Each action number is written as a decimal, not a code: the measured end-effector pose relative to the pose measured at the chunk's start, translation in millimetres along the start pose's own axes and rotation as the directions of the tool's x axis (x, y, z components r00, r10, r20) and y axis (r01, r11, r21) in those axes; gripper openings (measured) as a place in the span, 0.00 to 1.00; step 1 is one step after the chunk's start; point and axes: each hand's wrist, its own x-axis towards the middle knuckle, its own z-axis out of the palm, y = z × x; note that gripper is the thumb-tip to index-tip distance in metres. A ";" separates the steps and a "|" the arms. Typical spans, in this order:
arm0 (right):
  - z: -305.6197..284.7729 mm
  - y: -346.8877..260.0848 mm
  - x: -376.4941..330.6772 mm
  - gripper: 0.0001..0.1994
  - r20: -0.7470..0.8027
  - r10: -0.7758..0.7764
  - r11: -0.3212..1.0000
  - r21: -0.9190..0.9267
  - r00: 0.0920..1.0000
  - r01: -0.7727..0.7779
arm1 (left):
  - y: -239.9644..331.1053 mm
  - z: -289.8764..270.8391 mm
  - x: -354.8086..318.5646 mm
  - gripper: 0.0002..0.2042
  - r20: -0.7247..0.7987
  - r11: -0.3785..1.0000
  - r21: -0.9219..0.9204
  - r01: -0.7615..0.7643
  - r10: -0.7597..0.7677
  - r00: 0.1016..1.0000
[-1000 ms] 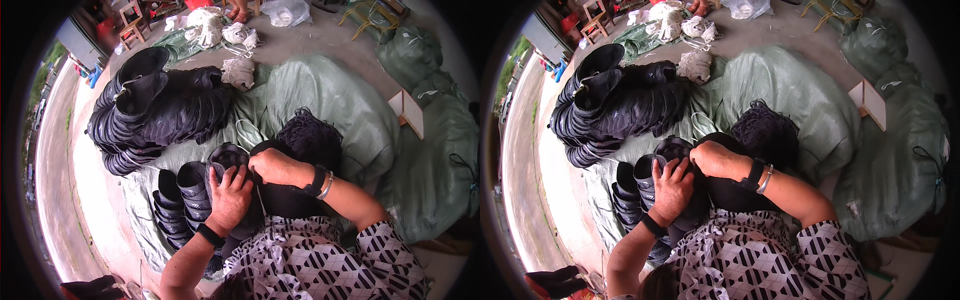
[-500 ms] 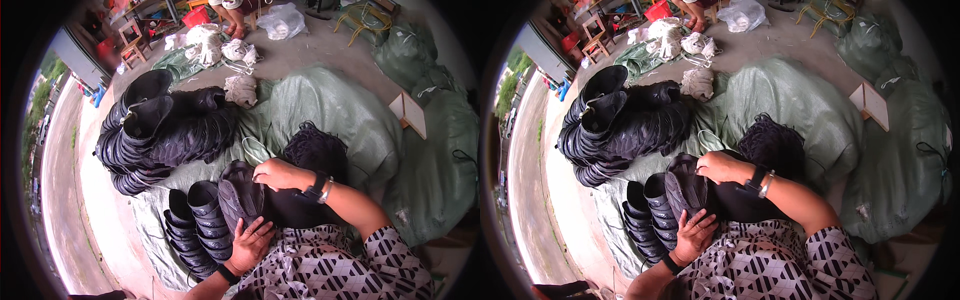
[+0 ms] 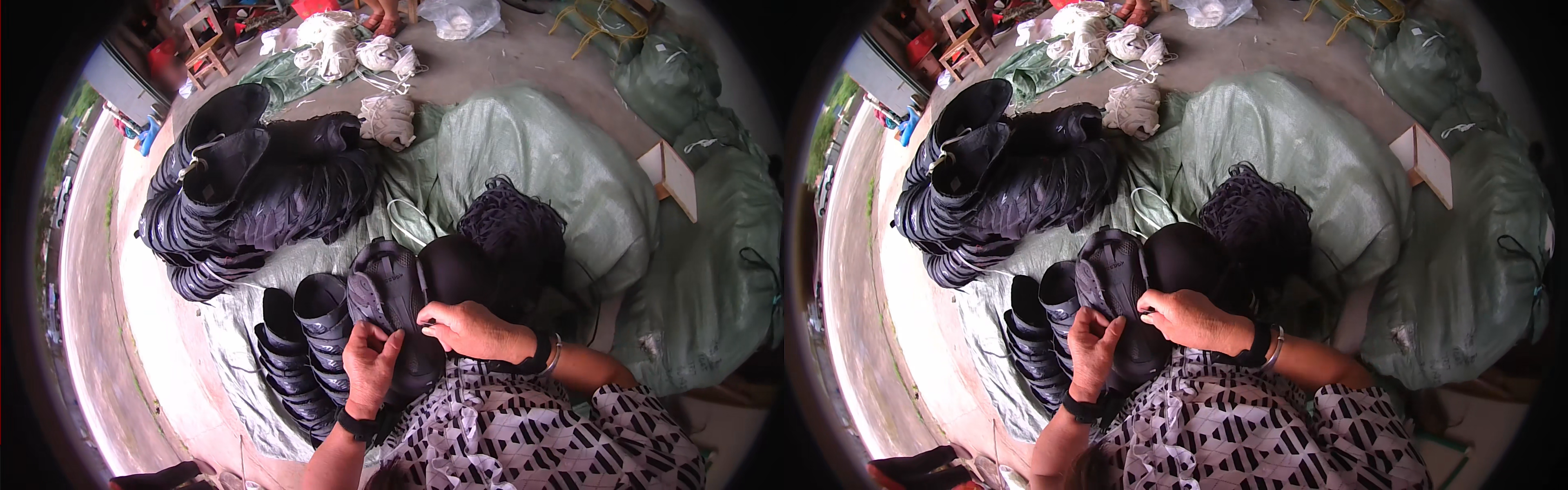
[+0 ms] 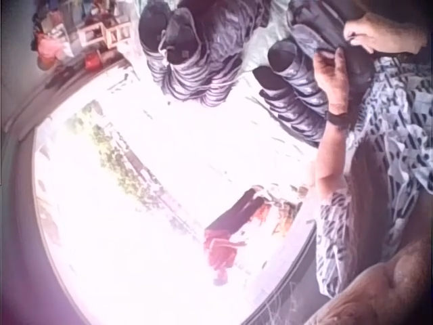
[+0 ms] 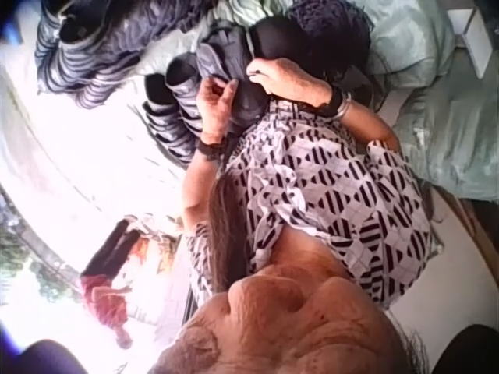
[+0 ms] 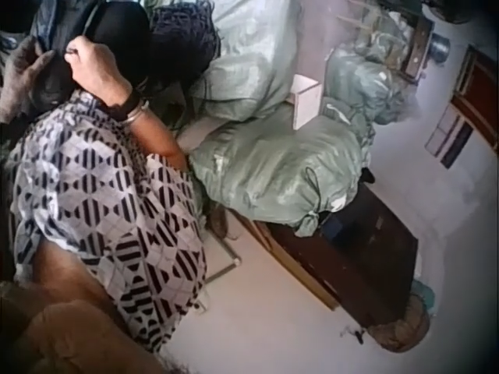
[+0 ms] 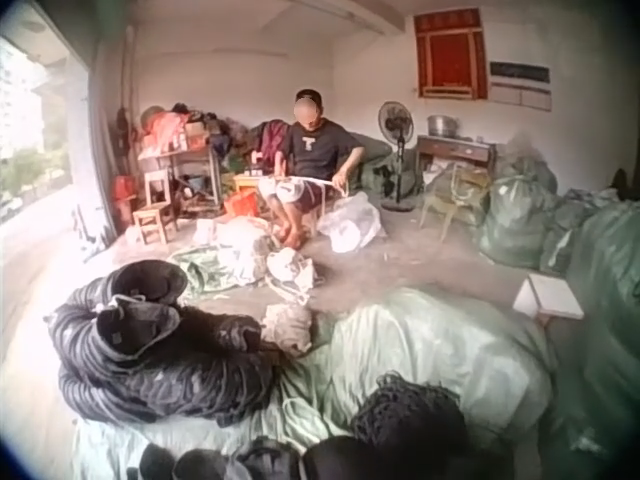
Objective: Insert and thread laces through the eyelets of a black athletic shoe.
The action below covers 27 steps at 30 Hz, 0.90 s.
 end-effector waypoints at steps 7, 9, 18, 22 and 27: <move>5.1 16.8 -7.4 0.08 0.034 0.005 0.994 0.111 0.999 -0.009 | 11.5 8.7 -10.3 0.15 0.021 0.868 0.459 -0.192 0.205 0.979; 0.2 16.4 -3.5 0.09 0.066 0.024 0.989 0.144 0.998 -0.033 | 10.4 7.6 -10.4 0.14 0.025 0.855 0.469 -0.220 0.236 0.971; 6.8 17.0 -0.7 0.04 -0.105 0.081 0.913 0.407 0.991 -0.032 | -0.8 -0.5 -0.4 0.15 0.039 0.993 0.111 -0.035 0.031 0.999; 11.0 7.3 -0.9 0.04 -0.162 -0.010 0.982 0.185 0.987 0.040 | 1.8 -0.6 2.3 0.16 0.025 0.969 0.235 -0.070 0.066 0.997; 12.7 13.9 1.1 0.04 -0.118 0.004 0.977 0.212 0.993 0.021 | -1.7 1.4 4.2 0.16 0.000 0.966 0.248 -0.074 0.076 0.997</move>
